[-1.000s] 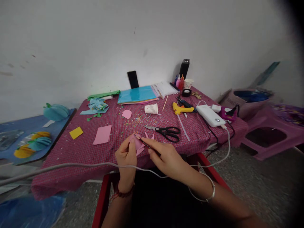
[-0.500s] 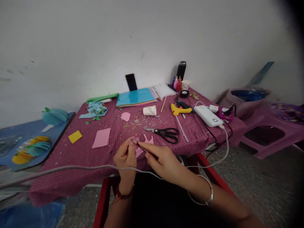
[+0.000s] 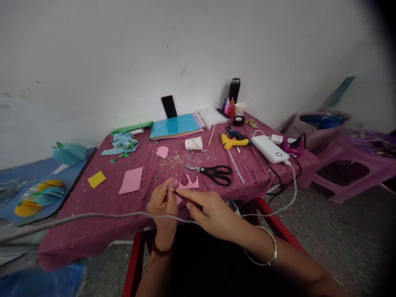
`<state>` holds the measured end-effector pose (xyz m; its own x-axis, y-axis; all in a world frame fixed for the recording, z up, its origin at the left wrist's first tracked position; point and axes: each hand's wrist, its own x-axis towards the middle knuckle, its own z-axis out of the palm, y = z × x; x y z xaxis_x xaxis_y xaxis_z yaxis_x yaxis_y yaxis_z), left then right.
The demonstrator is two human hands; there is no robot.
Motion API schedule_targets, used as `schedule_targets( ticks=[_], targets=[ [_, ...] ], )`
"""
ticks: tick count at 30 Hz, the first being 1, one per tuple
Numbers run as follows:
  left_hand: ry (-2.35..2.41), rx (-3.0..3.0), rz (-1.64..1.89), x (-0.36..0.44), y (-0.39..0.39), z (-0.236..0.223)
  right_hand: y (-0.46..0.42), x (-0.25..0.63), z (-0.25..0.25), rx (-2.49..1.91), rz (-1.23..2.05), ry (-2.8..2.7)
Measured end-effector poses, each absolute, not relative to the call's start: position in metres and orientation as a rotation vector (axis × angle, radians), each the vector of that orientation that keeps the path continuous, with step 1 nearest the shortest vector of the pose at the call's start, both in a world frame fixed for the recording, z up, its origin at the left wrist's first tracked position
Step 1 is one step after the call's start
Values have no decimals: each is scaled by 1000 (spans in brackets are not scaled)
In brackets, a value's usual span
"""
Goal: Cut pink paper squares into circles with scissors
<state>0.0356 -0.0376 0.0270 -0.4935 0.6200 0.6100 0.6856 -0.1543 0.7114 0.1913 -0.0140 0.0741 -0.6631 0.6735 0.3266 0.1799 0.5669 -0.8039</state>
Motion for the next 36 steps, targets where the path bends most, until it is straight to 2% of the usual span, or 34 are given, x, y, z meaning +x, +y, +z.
schedule_targets(
  ticks=[5, 10, 13, 17, 27, 36],
  targets=[
    [-2056, -1516, -1950, 36, -37, 29, -14, 191, 76, -659, 1068, -2186],
    [-2081, -1181, -2839, 38, -29, 32, -10, 192, 70, -728, 1108, -2047],
    [-2007, -1022, -3093, 40, -26, 32, -9, 193, 63, -762, 1099, -2022],
    [-2044, -1063, -2983, 43, -29, 30, -12, 192, 59, -746, 1063, -2059],
    [-2056, -1490, -2146, 43, -39, 33, -16, 187, 61, -697, 1053, -2103],
    [-1960, -1526, -1928, 42, -38, 31, -16, 190, 64, -755, 1083, -2070]
  ],
)
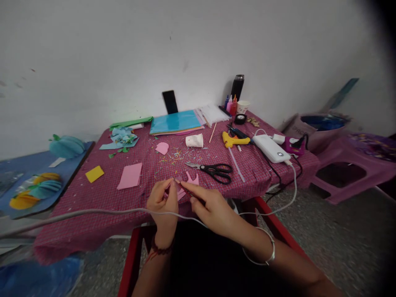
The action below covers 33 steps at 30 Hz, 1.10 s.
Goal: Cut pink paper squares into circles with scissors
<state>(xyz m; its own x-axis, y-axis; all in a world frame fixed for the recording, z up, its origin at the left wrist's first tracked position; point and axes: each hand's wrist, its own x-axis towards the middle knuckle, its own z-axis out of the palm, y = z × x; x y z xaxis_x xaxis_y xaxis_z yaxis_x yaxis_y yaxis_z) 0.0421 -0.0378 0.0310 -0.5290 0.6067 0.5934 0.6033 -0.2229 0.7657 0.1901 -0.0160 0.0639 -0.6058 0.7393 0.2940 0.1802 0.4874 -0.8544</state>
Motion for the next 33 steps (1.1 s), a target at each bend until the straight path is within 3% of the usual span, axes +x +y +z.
schedule_targets(
  ticks=[10, 20, 33],
  targets=[
    [2008, 1643, 1925, 37, -38, 31, -19, 192, 68, -702, 1164, -2108],
    [1324, 628, 2035, 44, -24, 32, -7, 198, 53, -816, 1211, -1955],
    [1383, 920, 2053, 47, -33, 36, -15, 193, 57, -785, 1149, -1999]
  ],
)
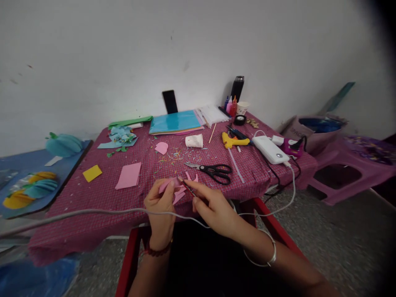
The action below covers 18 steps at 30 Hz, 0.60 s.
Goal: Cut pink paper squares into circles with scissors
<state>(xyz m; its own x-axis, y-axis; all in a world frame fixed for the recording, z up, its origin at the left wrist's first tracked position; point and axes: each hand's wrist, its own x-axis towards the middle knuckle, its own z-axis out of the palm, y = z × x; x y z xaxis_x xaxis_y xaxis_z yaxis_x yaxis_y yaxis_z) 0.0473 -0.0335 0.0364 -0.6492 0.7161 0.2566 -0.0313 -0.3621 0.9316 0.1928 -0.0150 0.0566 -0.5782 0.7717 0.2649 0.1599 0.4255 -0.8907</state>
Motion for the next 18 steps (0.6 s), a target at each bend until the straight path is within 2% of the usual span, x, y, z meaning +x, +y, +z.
schedule_targets(
  ticks=[8, 14, 18],
  targets=[
    [1725, 1194, 1957, 47, -38, 33, -20, 188, 59, -720, 1158, -2030],
    [1773, 1219, 2006, 48, -39, 30, -19, 189, 59, -738, 1156, -2000],
    [1608, 1048, 2026, 48, -35, 31, -22, 190, 63, -651, 1173, -2029]
  ],
)
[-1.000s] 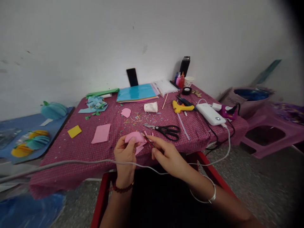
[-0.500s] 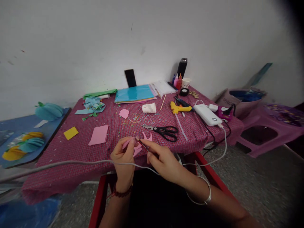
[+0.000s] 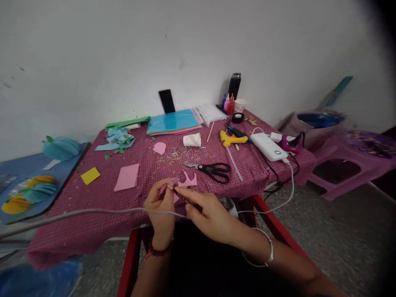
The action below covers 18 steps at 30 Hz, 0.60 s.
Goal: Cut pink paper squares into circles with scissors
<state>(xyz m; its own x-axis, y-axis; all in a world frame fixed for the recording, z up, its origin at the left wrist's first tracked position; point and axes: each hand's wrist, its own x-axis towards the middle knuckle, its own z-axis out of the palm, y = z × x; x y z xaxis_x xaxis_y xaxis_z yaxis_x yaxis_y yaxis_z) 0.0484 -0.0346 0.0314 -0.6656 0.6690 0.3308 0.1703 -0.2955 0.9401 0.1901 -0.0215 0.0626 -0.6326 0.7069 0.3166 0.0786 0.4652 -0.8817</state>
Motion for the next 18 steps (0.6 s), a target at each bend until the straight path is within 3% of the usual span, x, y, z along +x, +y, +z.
schedule_targets(
  ticks=[6, 18],
  targets=[
    [1031, 350, 1957, 44, -23, 33, -12, 197, 47, -790, 1221, -1851],
    [971, 212, 1986, 48, -28, 38, -18, 191, 38, -749, 1327, -1745]
  ],
)
